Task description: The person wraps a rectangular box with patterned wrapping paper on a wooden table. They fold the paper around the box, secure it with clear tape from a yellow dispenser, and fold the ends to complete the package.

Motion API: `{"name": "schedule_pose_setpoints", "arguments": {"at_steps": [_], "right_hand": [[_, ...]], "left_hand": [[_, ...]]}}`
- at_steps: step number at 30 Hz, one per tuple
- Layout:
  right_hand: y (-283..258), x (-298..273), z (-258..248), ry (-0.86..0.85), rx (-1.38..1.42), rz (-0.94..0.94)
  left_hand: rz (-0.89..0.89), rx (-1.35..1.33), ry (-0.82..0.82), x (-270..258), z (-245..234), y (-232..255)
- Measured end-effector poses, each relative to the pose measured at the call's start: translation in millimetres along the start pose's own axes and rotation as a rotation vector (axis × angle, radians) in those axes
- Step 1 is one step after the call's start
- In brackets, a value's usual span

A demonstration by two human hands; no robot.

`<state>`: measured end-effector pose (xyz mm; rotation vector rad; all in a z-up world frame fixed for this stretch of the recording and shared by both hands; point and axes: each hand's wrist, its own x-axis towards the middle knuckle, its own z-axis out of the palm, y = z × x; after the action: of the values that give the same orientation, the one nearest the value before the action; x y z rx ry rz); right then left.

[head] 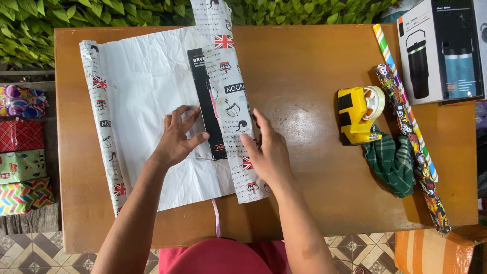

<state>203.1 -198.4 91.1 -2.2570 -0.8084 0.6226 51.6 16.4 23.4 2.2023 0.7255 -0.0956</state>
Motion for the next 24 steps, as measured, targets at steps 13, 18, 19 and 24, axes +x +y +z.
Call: {"name": "schedule_pose_setpoints", "arguments": {"at_steps": [13,18,19,24], "right_hand": [[-28,24,30,0.073,0.122,-0.23],[-61,22,52,0.055,0.113,-0.196],[-68,21,55,0.071,0.081,-0.188],[-96,16,67,0.083,-0.193,-0.147]], "left_hand": [[0.234,-0.76,0.036,-13,-21,-41],[0.276,-0.765,0.013,-23,-26,-56],[0.24,-0.748,0.032,-25,-25,-58],[0.159,-0.385,0.132,-31,-25,-70]]}}
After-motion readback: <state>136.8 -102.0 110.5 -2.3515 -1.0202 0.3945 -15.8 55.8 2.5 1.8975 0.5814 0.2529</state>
